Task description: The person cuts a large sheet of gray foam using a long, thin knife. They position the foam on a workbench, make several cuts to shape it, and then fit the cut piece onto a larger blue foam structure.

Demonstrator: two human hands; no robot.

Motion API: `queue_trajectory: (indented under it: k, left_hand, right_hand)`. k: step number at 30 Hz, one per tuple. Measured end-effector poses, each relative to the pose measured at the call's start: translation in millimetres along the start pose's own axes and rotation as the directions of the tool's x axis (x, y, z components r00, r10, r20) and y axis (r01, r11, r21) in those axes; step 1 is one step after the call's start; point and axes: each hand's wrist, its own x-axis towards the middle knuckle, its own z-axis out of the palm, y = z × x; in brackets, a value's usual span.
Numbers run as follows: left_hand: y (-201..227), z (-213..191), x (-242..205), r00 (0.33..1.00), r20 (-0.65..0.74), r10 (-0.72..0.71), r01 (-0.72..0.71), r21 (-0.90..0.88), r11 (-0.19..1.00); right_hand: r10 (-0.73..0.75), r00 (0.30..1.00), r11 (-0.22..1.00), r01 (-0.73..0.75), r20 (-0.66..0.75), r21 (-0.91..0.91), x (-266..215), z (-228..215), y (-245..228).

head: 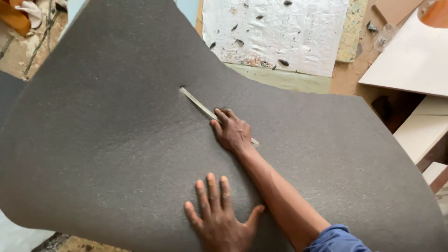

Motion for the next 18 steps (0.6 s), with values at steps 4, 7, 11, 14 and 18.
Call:
queue_trajectory:
  k: [4, 7, 11, 14, 18]
  left_hand:
    - [1, -1, 7, 0.997, -0.062, 0.049, -0.048, 0.009, 0.999]
    - [0, -2, -3, 0.998, -0.037, 0.055, -0.051, 0.098, 0.994]
    - [0, -2, -2, 0.998, -0.021, 0.061, -0.056, 0.186, 0.981]
    - [-18, 10, -6, 0.998, -0.014, 0.059, -0.056, 0.162, 0.985]
    - [-30, 52, -20, 0.995, -0.032, 0.093, -0.097, -0.158, 0.983]
  right_hand:
    - [-0.086, 0.984, 0.995, 0.094, -0.153, 0.04, 7, -4, 17]
    - [-0.148, 0.989, 0.989, 0.148, -0.023, 0.026, 0, -43, 42]
    - [-0.019, 0.932, 0.932, 0.148, -0.362, 0.331, -9, -167, 102]
    - [0.116, 0.866, 0.883, 0.134, -0.486, 0.449, -56, -293, 144]
    - [0.3, 0.647, 0.953, -0.174, -0.702, 0.247, -174, -408, 291]
